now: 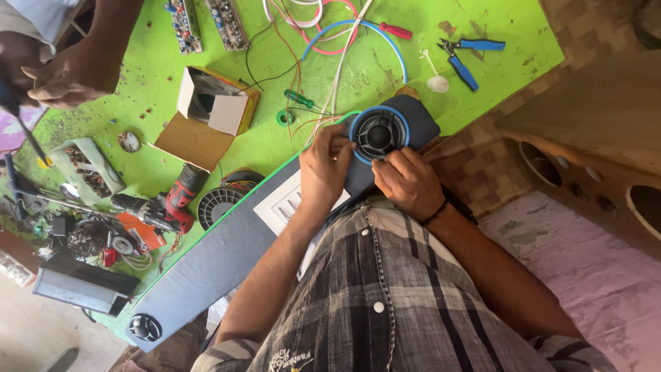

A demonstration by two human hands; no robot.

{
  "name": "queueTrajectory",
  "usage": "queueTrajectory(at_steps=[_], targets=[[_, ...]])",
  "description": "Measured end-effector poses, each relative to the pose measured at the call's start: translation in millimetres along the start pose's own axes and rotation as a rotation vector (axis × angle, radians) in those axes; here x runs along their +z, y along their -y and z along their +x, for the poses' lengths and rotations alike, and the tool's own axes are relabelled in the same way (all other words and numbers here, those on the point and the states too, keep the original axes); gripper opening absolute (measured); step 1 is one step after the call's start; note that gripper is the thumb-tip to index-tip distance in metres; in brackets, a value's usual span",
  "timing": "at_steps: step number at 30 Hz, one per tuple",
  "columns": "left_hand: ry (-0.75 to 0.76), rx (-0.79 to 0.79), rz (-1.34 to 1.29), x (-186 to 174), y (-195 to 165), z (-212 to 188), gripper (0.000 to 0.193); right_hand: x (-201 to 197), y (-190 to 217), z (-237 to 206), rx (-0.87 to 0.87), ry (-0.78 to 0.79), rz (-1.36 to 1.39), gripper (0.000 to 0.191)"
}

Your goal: The person applies glue from a small bottle around the rim of a speaker mounted in a long black enclosure, then presses the speaker into place and adjusts its position. The person repeats the gluing and pressing steps multiple times to secure the speaker.

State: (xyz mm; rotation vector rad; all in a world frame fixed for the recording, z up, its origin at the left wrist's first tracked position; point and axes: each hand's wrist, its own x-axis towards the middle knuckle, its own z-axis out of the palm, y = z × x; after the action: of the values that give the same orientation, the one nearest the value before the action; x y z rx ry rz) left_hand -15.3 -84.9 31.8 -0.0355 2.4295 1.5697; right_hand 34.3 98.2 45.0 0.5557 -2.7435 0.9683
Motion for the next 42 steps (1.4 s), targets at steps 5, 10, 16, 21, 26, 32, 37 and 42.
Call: queueTrajectory(at_steps=[5,10,16,21,26,32,37,42], targets=[[0.050,-0.101,-0.023,-6,-4,10,0.020,2,-2,0,-0.022,-0.002,-0.012,0.013],[0.118,0.058,0.103,-15,-6,7,0.014,0,-2,0,-0.010,-0.003,0.028,0.014],[0.200,0.527,0.286,-29,2,-5,0.014,-5,-1,-3,-0.018,0.056,-0.014,0.014],[0.285,0.641,0.356,-30,2,4,0.017,-6,-3,-8,-0.051,0.037,-0.054,0.018],[0.355,0.693,0.393,-32,-1,13,0.013,1,-6,-14,-0.052,-0.011,-0.046,0.018],[0.318,0.715,0.387,-28,-1,11,0.012,2,-12,-19,-0.016,-0.043,0.038,0.018],[0.332,0.694,0.360,-28,5,11,0.012,-4,-13,-16,-0.047,0.035,-0.034,0.022],[0.266,0.510,0.451,-11,4,-7,0.015,-9,-16,-14,-0.063,0.088,-0.038,0.022]])
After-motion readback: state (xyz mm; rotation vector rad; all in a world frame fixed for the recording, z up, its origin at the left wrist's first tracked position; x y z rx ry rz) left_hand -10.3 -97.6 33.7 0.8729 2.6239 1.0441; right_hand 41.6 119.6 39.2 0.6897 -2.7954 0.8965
